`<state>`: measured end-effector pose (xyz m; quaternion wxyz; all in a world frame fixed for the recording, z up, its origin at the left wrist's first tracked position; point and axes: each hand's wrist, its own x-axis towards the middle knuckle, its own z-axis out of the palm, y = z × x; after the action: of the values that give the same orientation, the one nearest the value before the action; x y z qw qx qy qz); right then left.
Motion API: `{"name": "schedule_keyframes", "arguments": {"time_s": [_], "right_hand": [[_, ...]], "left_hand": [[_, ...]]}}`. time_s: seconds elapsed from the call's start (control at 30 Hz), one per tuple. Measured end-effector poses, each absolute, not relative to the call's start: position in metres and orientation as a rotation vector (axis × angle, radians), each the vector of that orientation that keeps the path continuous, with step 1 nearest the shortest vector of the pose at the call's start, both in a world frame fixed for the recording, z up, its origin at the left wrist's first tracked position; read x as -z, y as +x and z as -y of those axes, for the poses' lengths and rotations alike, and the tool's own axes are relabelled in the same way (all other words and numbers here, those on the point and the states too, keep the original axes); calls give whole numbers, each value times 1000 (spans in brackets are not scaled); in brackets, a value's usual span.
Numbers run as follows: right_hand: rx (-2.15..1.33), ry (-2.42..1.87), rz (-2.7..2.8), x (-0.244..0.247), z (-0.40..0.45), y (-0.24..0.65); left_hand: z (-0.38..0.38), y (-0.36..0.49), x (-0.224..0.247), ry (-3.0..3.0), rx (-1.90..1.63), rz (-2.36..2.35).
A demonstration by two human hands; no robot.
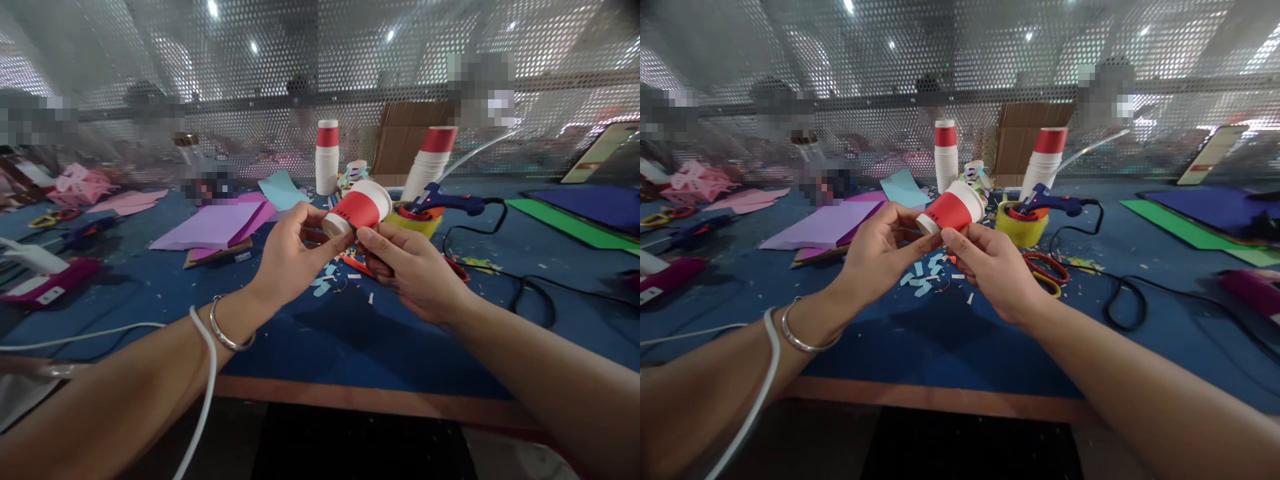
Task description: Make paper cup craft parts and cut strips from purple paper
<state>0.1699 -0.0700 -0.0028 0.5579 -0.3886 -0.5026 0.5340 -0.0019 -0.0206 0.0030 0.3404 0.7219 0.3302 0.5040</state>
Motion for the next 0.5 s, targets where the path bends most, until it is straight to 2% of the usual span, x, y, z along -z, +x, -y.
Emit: {"name": "schedule_keyframes", "arguments": {"time_s": [0.5], "right_hand": [[-1173, -893, 1249, 1, 74, 169]], "left_hand": [[30, 0, -2, 1959, -1396, -771]]}}
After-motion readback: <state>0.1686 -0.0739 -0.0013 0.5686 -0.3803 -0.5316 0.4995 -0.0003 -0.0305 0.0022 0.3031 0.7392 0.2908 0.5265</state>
